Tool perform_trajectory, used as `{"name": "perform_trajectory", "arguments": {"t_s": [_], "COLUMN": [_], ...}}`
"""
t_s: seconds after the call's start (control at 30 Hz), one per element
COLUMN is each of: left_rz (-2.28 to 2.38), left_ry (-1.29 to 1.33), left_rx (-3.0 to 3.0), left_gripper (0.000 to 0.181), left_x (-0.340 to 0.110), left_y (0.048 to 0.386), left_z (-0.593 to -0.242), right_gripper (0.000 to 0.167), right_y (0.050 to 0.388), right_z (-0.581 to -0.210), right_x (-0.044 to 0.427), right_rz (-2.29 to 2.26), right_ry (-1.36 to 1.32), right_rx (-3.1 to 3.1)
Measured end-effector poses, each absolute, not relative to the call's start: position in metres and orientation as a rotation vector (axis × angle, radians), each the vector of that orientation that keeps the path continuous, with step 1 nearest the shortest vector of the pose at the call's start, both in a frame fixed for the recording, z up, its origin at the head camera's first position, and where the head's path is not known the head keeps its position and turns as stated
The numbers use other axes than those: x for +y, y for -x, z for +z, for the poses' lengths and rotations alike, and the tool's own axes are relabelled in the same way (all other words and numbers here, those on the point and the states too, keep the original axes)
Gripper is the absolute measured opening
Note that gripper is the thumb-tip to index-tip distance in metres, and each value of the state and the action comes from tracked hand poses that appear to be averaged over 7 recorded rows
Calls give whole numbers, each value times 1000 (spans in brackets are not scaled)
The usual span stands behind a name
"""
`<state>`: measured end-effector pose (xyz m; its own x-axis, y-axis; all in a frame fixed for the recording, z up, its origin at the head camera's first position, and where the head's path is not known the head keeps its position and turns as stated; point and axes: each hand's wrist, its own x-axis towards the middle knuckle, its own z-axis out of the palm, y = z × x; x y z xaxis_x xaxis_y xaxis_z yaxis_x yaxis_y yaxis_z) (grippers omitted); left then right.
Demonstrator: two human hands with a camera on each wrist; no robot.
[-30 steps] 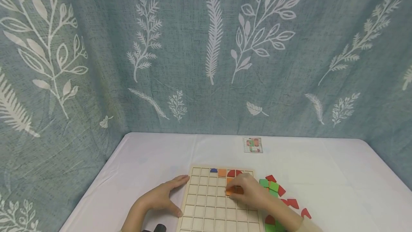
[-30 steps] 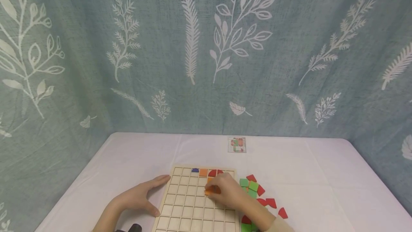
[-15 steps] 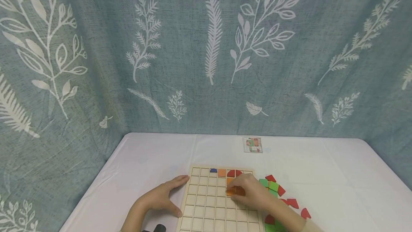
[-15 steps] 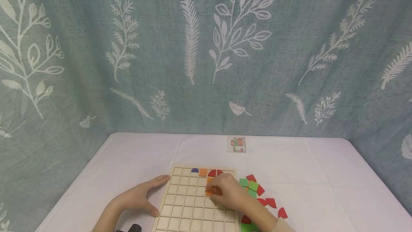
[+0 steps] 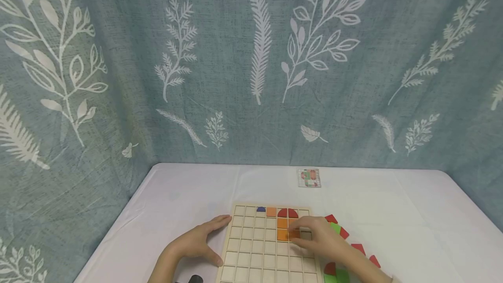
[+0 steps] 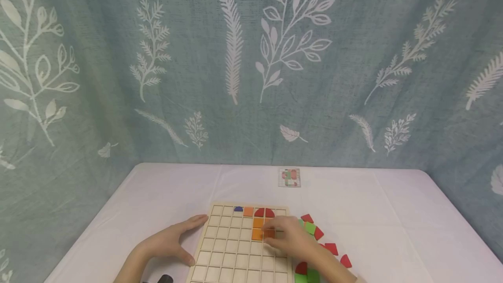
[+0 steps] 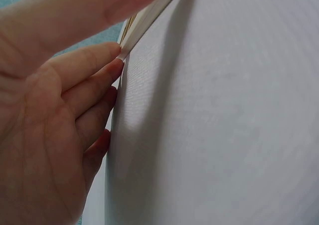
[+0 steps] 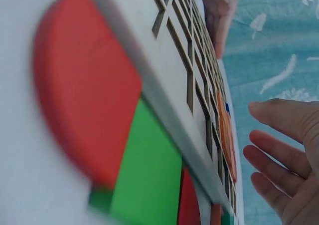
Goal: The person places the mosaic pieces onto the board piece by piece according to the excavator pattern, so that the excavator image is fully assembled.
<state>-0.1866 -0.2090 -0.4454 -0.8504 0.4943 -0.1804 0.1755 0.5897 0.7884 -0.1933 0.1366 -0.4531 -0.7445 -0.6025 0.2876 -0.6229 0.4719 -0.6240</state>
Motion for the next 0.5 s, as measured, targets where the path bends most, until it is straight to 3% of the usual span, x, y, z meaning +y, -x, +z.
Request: {"name": "perform_trajectory", "arguments": {"t_s": [0.5], "left_rz": [1142], "left_ry": [-524], "left_rx": [2451], "left_gripper": [104], "left_x": [-208], "left_y": [187], "left_z": [-447], "right_gripper": [22], "right_y": [173], "right_z": [-447], "right_x": [185], "right_rz": [1140], "right_ry": [-896], "right_rx": [-2769]}}
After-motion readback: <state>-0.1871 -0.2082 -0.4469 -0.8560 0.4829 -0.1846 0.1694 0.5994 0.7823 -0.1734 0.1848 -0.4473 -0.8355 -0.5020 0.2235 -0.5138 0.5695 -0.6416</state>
